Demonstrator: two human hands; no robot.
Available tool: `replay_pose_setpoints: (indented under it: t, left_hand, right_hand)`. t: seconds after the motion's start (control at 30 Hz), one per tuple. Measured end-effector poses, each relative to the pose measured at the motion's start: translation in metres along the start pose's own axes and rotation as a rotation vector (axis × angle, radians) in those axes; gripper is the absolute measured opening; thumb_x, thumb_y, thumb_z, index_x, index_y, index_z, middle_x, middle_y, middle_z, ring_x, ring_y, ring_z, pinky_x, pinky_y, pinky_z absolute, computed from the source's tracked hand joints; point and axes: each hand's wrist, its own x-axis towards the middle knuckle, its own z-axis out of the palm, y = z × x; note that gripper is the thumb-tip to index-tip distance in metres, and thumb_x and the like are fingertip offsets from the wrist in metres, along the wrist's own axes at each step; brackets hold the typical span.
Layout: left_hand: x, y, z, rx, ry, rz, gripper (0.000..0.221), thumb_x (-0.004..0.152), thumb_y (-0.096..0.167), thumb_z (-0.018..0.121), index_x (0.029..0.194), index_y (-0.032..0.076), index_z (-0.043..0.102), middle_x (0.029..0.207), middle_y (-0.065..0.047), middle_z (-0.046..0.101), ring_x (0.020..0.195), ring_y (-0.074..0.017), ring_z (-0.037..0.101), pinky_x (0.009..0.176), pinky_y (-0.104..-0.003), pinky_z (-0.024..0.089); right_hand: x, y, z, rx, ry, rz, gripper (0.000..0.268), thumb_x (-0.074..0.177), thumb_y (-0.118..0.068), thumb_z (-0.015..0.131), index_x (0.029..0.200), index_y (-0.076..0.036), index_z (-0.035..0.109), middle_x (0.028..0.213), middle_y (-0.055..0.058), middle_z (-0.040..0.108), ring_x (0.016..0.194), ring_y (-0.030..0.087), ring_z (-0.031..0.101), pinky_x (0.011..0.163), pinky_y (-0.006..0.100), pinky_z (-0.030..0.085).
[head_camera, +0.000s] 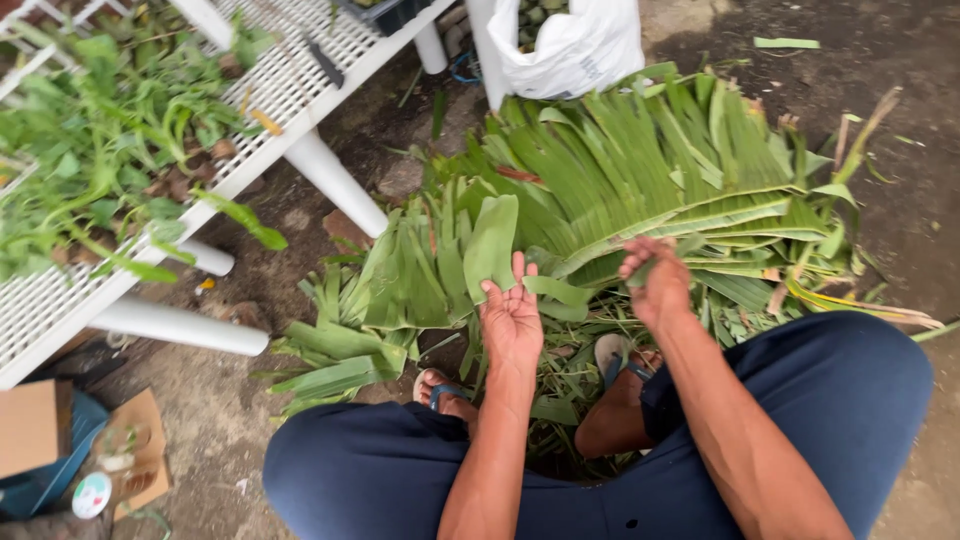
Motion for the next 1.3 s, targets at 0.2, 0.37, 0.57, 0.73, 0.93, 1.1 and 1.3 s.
replay_pose_setpoints:
  t: [0.2, 0.37, 0.57, 0.73, 0.93, 1.1, 1.3]
  left_hand:
    - [0.0, 0.011, 0.008, -0.165, 0.007, -0.007, 0.03, 0.106, 0.023, 0.051, 0.123, 0.001, 0.062, 0.138, -0.031, 0.056, 0.133, -0.0376, 0.056, 0.116, -0.05, 0.047]
    - [-0.007, 0.011, 0.016, -0.122, 0.021, 0.025, 0.036, 0.104, 0.023, 0.051, 0.129, 0.0, 0.059, 0.144, -0.028, 0.052, 0.134, -0.0376, 0.054, 0.116, -0.049, 0.046]
    - [0.01, -0.009, -0.024, -0.005, 0.01, 0.012, 0.039, 0.104, 0.022, 0.049, 0.139, 0.007, 0.055, 0.146, -0.023, 0.052, 0.137, -0.0368, 0.049, 0.121, -0.053, 0.039]
    - [-0.002, -0.019, -0.019, 0.073, 0.014, -0.03, 0.036, 0.105, 0.022, 0.05, 0.138, 0.009, 0.057, 0.145, -0.023, 0.054, 0.137, -0.0354, 0.051, 0.12, -0.052, 0.039]
    - [-0.02, -0.021, 0.003, 0.149, -0.002, -0.054, 0.037, 0.102, 0.019, 0.056, 0.138, 0.013, 0.06, 0.142, -0.021, 0.057, 0.136, -0.0351, 0.051, 0.119, -0.055, 0.037]
    - [-0.02, -0.027, 0.001, 0.125, -0.038, -0.062, 0.035, 0.101, 0.015, 0.057, 0.136, 0.009, 0.062, 0.139, -0.022, 0.059, 0.136, -0.0362, 0.051, 0.119, -0.055, 0.038]
    - [-0.012, -0.031, -0.015, 0.109, -0.048, -0.082, 0.034, 0.1, 0.012, 0.059, 0.134, 0.007, 0.063, 0.136, -0.025, 0.06, 0.132, -0.0393, 0.054, 0.118, -0.054, 0.04]
  right_hand:
    - [-0.031, 0.017, 0.005, 0.007, -0.153, 0.12, 0.015, 0.109, -0.028, 0.042, 0.102, -0.018, 0.051, 0.072, -0.011, 0.036, 0.046, 0.0, 0.029, 0.036, 0.014, 0.029]
    - [-0.067, 0.049, 0.032, -0.163, -0.454, 0.325, 0.049, 0.096, -0.047, 0.071, 0.109, -0.001, 0.067, 0.078, 0.001, 0.058, 0.039, 0.001, 0.034, 0.031, 0.018, 0.034]
    - [-0.051, 0.063, 0.029, 0.131, -0.333, 0.335, 0.029, 0.093, -0.033, 0.078, 0.103, -0.01, 0.063, 0.098, -0.001, 0.068, 0.041, -0.002, 0.033, 0.033, 0.012, 0.028]
    - [-0.033, 0.061, 0.028, 0.22, -0.326, 0.289, 0.023, 0.093, -0.028, 0.079, 0.096, -0.014, 0.06, 0.092, -0.002, 0.073, 0.041, -0.002, 0.035, 0.034, 0.011, 0.027]
    - [-0.034, 0.051, 0.027, 0.187, -0.301, 0.246, 0.024, 0.09, -0.029, 0.082, 0.091, -0.012, 0.064, 0.084, 0.0, 0.074, 0.04, -0.001, 0.035, 0.032, 0.011, 0.026]
    - [-0.02, 0.053, 0.017, 0.163, -0.305, 0.242, 0.026, 0.09, -0.03, 0.083, 0.089, -0.01, 0.066, 0.081, 0.002, 0.072, 0.039, 0.0, 0.035, 0.031, 0.011, 0.025]
    - [-0.029, 0.011, 0.013, 0.192, -0.177, 0.181, 0.025, 0.094, -0.026, 0.076, 0.085, -0.009, 0.061, 0.065, -0.007, 0.052, 0.042, -0.001, 0.03, 0.034, 0.013, 0.026]
